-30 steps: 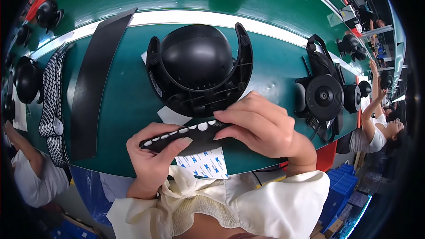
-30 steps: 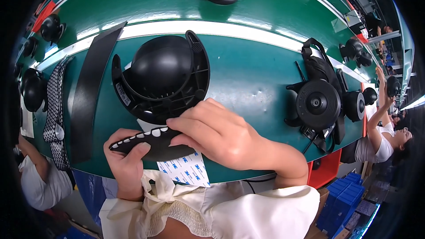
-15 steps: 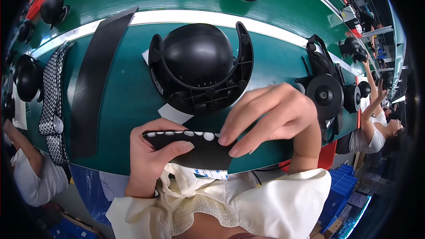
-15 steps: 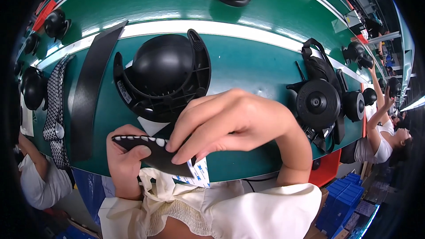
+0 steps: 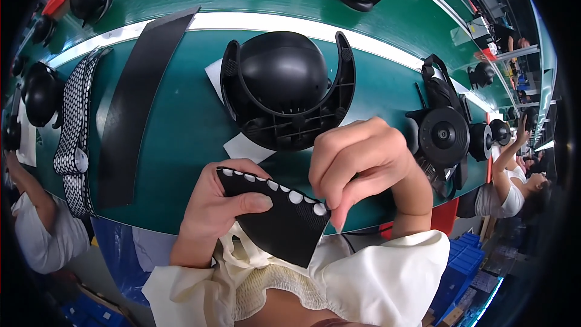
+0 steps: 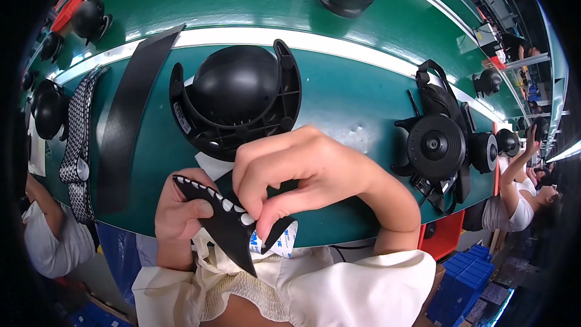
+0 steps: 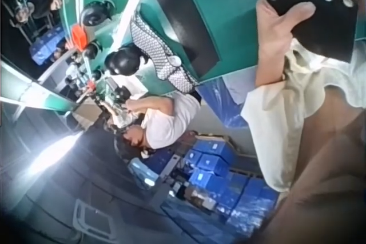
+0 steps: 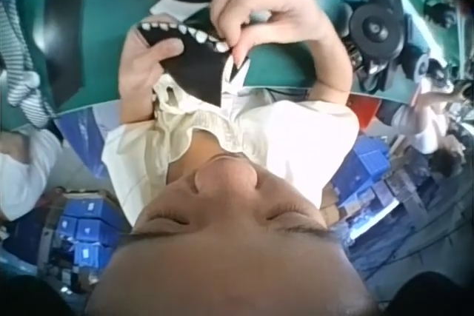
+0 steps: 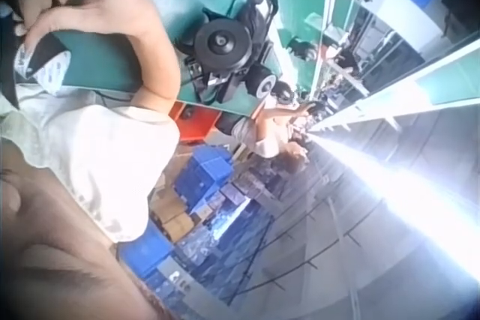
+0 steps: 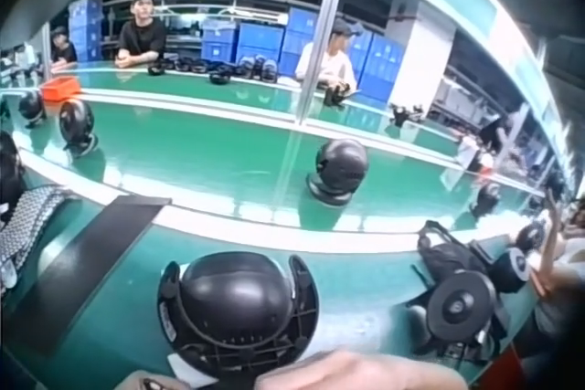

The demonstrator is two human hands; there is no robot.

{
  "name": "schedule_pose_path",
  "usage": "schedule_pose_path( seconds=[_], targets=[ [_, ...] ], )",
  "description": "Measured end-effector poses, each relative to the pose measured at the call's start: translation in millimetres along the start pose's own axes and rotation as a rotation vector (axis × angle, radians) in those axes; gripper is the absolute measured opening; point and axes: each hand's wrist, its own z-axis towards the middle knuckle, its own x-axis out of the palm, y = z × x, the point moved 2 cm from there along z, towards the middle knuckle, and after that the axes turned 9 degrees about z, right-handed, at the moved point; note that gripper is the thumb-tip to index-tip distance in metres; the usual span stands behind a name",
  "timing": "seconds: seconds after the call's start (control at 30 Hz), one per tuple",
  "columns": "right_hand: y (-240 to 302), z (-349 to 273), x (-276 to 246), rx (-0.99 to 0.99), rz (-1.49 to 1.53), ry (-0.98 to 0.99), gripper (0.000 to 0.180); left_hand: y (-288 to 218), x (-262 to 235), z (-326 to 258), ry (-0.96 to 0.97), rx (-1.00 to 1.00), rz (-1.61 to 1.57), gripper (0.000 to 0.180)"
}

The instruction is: Assembling black plastic components and mesh padding for light fixtures on an assembly line.

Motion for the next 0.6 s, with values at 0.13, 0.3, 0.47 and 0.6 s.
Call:
schedule_pose_path(
  seconds=[0.13, 0.3, 0.47, 0.6],
  targets=[
    [7, -15, -10, 0.047, -0.126, -0.347, 0.015, -3, 0, -4, 0.127, -0.040, 0.396, 0.020],
    [1, -6, 7, 0.175, -0.741, -0.369, 0.011, 3, 13, 5, 0.207, 0.243, 0.556, 0.023],
    [2, -7, 8, 0.275, -0.964, -0.384, 0.014, 4, 14, 5, 0.194, 0.363, 0.472, 0.028],
    [1, -6, 11, 0.297, -0.981, -0.340, 0.015, 5, 12, 4, 0.189, 0.335, 0.455, 0.028]
  ],
)
